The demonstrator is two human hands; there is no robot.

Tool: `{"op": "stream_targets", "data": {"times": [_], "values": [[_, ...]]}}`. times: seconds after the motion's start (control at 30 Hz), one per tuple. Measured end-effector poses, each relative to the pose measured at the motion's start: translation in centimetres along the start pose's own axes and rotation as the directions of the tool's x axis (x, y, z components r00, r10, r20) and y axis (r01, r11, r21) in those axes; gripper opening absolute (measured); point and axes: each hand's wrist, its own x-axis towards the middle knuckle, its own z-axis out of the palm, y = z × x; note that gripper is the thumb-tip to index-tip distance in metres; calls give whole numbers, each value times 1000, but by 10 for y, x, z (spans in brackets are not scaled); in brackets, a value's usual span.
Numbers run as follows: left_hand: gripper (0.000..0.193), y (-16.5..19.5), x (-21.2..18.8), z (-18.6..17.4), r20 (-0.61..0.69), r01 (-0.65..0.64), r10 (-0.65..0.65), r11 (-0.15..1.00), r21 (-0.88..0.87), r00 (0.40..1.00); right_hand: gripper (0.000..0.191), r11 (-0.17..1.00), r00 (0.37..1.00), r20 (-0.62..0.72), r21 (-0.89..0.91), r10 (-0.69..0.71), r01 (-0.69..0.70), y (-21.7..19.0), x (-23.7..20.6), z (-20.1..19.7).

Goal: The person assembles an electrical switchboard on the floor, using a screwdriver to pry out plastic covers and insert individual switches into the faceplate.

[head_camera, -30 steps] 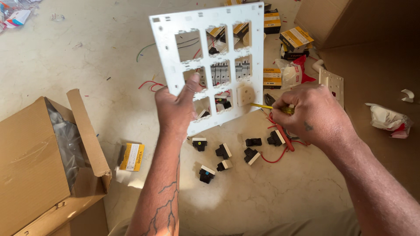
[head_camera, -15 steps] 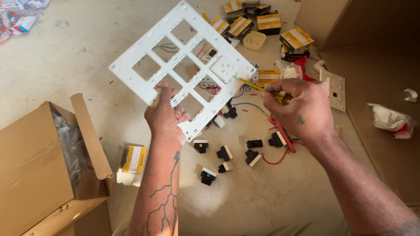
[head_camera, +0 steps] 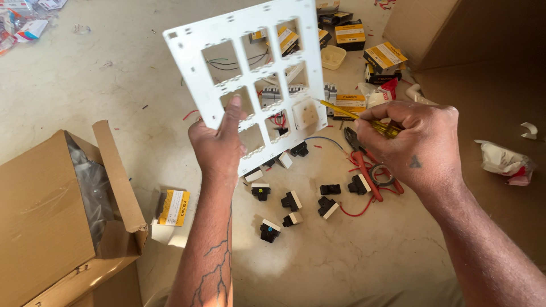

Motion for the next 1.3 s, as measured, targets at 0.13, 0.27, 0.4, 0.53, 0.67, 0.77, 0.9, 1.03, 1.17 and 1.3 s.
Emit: {"op": "stream_targets", "data": {"times": [0.13, 0.27, 0.4, 0.53, 0.67, 0.77, 0.9, 1.03, 1.17, 1.3], "values": [[27, 1, -2, 5, 45, -42, 41, 999, 24, 998, 16, 1000, 1000, -5, -26, -13, 13, 3, 0, 0], [29, 1, -2, 7, 52, -11, 11, 1000, -5, 999, 17, 998, 999, 7, -51, 42, -42, 6, 0, 2], [29, 0, -3, 8, 69, -32, 31, 999, 23, 997, 16, 999, 999, 36, -47, 29, -27, 7, 1, 3], [33, 0, -4, 6, 123, -112, 98, 987, 117, 988, 17, 996, 996, 73, -81, 53, -47, 7, 2, 1], [32, 2, -3, 3, 194, -188, 149, 961, 203, 970, 15, 995, 994, 106, -99, 11, 0, 6, 2, 0], [33, 1, -3, 5, 122, -78, 62, 988, 130, 991, 16, 996, 993, 106, -73, 59, -51, 5, 3, -1], [29, 0, -2, 7, 99, -35, 29, 998, 55, 995, 15, 993, 987, 124, -71, 104, -95, 2, 1, -2], [31, 0, -3, 7, 104, -40, 31, 995, 87, 994, 16, 993, 988, 117, -84, 98, -88, 0, 1, 0], [27, 2, -6, 9, 122, -49, 35, 993, 107, 992, 17, 992, 990, 121, -109, 72, -59, 2, 0, 4], [28, 3, -7, 10, 148, -62, 38, 985, 159, 988, 16, 990, 991, 129, -139, 39, -21, 8, -4, 9]]}}
